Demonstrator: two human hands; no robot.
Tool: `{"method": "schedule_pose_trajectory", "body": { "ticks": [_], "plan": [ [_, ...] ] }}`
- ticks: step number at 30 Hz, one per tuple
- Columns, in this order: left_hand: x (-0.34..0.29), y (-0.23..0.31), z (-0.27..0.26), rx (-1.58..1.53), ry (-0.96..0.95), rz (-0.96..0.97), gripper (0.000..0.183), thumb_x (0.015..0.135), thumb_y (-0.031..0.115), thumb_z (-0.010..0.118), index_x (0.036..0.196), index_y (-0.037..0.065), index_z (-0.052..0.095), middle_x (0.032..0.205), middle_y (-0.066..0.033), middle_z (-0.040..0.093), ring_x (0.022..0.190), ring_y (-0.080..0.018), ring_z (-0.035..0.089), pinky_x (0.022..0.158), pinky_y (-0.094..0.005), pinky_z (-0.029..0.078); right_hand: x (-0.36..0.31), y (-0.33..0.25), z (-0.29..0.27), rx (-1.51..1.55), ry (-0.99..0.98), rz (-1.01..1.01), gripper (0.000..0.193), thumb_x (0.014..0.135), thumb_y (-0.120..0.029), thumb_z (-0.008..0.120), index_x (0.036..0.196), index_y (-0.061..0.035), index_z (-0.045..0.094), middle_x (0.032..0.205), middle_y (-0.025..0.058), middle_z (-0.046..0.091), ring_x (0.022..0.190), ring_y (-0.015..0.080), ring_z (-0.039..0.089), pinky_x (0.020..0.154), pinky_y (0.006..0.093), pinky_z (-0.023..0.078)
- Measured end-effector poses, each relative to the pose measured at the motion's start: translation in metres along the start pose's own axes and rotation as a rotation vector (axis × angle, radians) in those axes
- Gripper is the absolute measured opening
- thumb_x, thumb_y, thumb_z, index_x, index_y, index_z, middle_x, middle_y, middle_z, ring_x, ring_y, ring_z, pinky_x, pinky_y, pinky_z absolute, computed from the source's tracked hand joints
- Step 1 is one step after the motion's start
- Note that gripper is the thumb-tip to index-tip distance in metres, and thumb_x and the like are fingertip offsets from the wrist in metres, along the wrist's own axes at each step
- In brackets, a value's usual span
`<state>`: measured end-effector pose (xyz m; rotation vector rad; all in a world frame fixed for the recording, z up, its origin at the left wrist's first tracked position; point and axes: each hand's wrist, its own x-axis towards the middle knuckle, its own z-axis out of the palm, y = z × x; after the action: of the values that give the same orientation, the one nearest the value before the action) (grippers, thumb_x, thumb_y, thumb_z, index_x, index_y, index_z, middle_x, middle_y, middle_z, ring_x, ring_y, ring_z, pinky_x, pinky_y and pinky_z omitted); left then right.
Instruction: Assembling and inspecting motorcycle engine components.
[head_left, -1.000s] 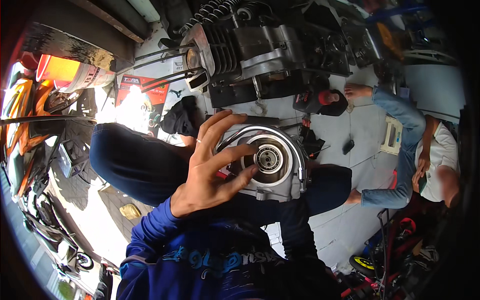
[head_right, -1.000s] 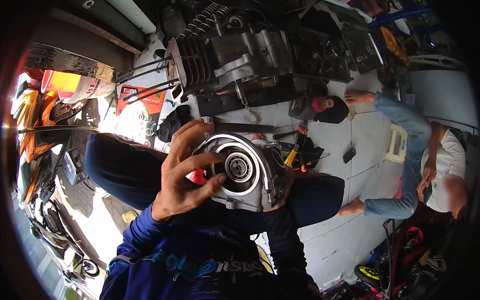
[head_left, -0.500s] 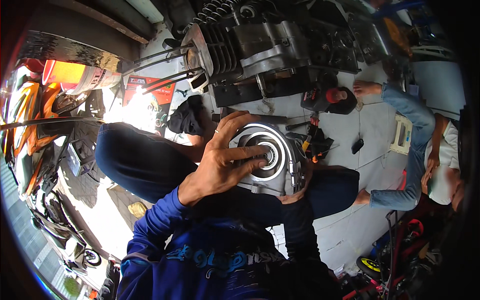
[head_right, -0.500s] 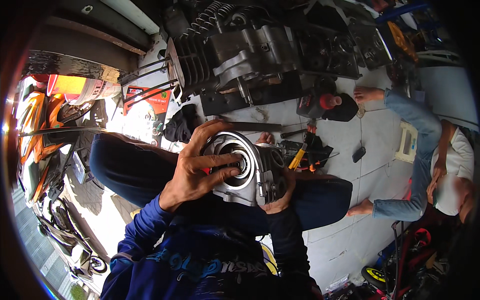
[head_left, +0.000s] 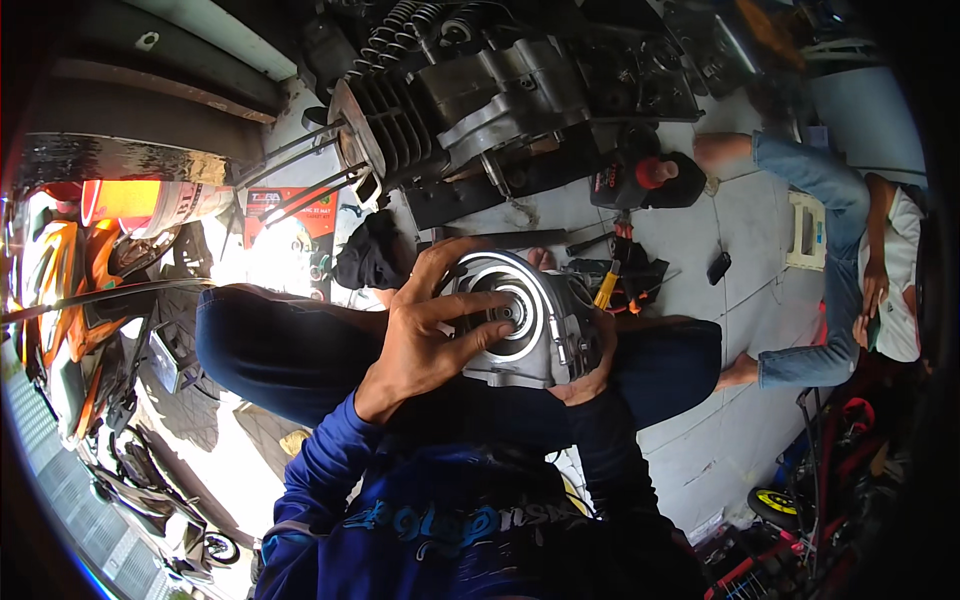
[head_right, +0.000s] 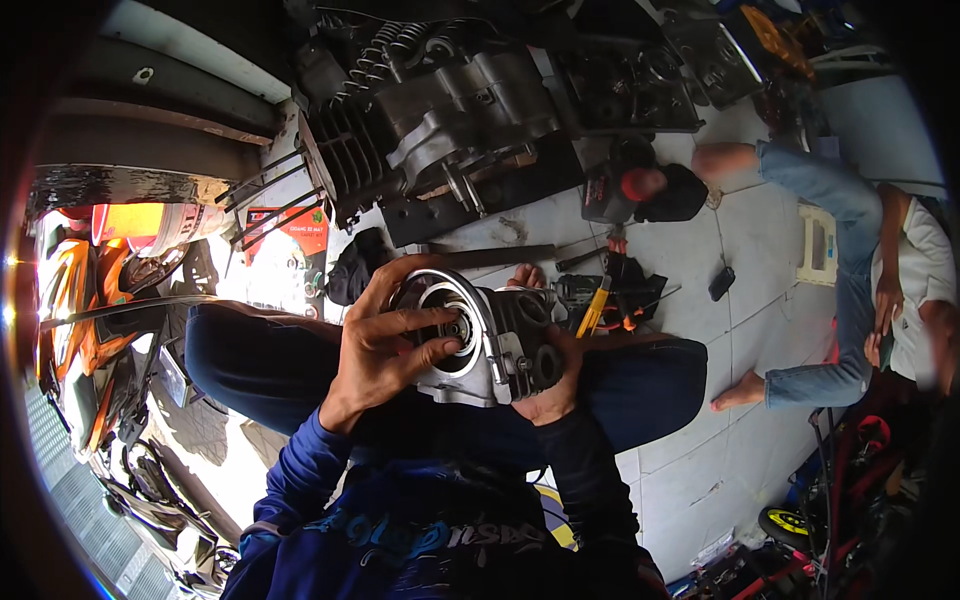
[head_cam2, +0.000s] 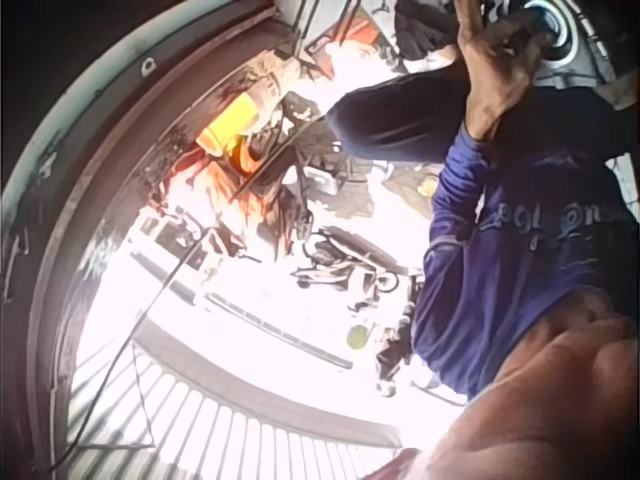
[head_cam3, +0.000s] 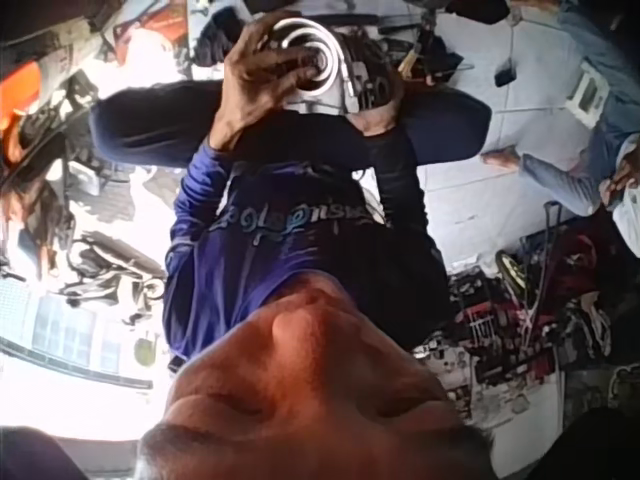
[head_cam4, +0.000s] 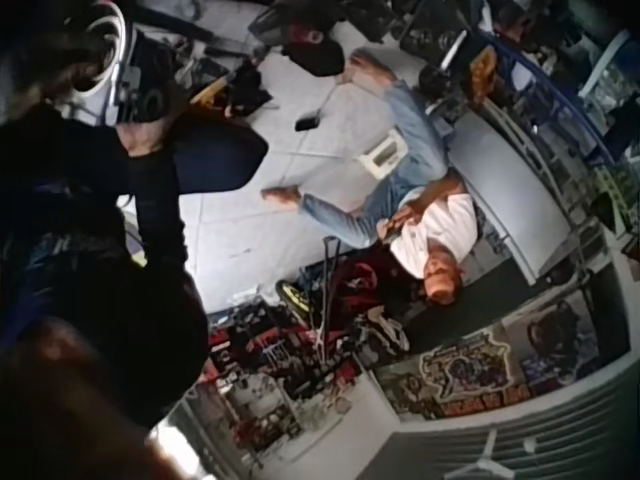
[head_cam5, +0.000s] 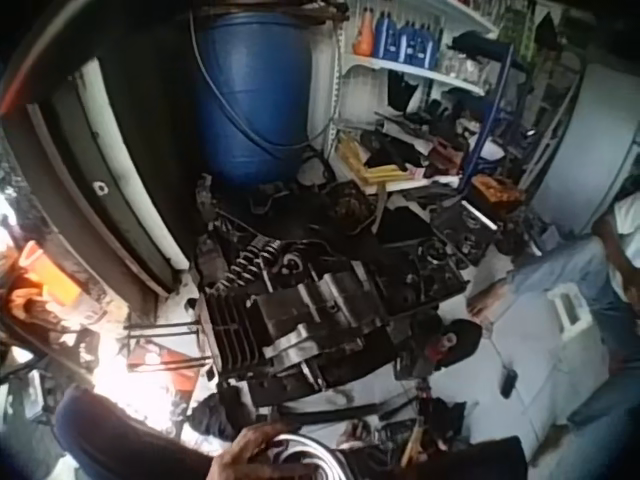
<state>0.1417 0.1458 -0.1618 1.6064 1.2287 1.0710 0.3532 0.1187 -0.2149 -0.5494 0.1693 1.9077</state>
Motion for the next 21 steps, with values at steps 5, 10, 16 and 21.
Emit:
{"method": "schedule_pose_trajectory", "body": {
  "ticks": [5,10,16,21],
  "plan": [
    [-0.008,-0.005,0.011,-0.136,0.069,-0.100,0.030,0.067,0.008,0.087,0.093,-0.001,0.075,0.131,-0.0165,0.053,0.119,-0.0288,0.055,0.099,-0.0373,0.046,-0.003,0.003,0.000,-0.109,0.237,-0.043,0.064,0.093,-0.041,0.044,0.142,-0.0003,0.042,0.144,0.0120,0.047,0.132,0.0240,0.045,0.111,0.0361,0.033],
    [-0.004,0.004,0.009,-0.202,0.032,-0.198,0.030,0.068,0.009,0.086,0.097,0.004,0.076,0.133,-0.0150,0.053,0.121,-0.0286,0.053,0.099,-0.0369,0.046,-0.005,-0.003,0.006,0.046,0.019,0.050,0.064,0.089,-0.027,0.045,0.146,-0.0019,0.035,0.148,0.0088,0.042,0.139,0.0198,0.038,0.116,0.0336,0.026],
    [-0.001,0.023,0.002,-0.337,0.193,-0.030,0.028,0.080,0.010,0.078,0.103,-0.003,0.070,0.134,-0.0219,0.050,0.115,-0.0329,0.057,0.095,-0.0413,0.048,-0.019,-0.034,0.019,0.048,-0.048,-0.035,0.054,0.091,-0.034,0.049,0.133,-0.0004,0.051,0.127,0.0158,0.061,0.112,0.0277,0.062,0.097,0.0396,0.049],
    [-0.008,0.033,-0.016,-0.332,0.243,0.024,0.031,0.082,0.022,0.077,0.103,-0.001,0.070,0.122,-0.0224,0.057,0.103,-0.0290,0.061,0.089,-0.0395,0.050,-0.036,-0.085,0.104,-0.269,0.699,-0.884,0.058,0.099,-0.039,0.047,0.146,-0.0078,0.036,0.145,0.0149,0.044,0.134,0.0281,0.043,0.111,0.0460,0.038]
  ]
}}
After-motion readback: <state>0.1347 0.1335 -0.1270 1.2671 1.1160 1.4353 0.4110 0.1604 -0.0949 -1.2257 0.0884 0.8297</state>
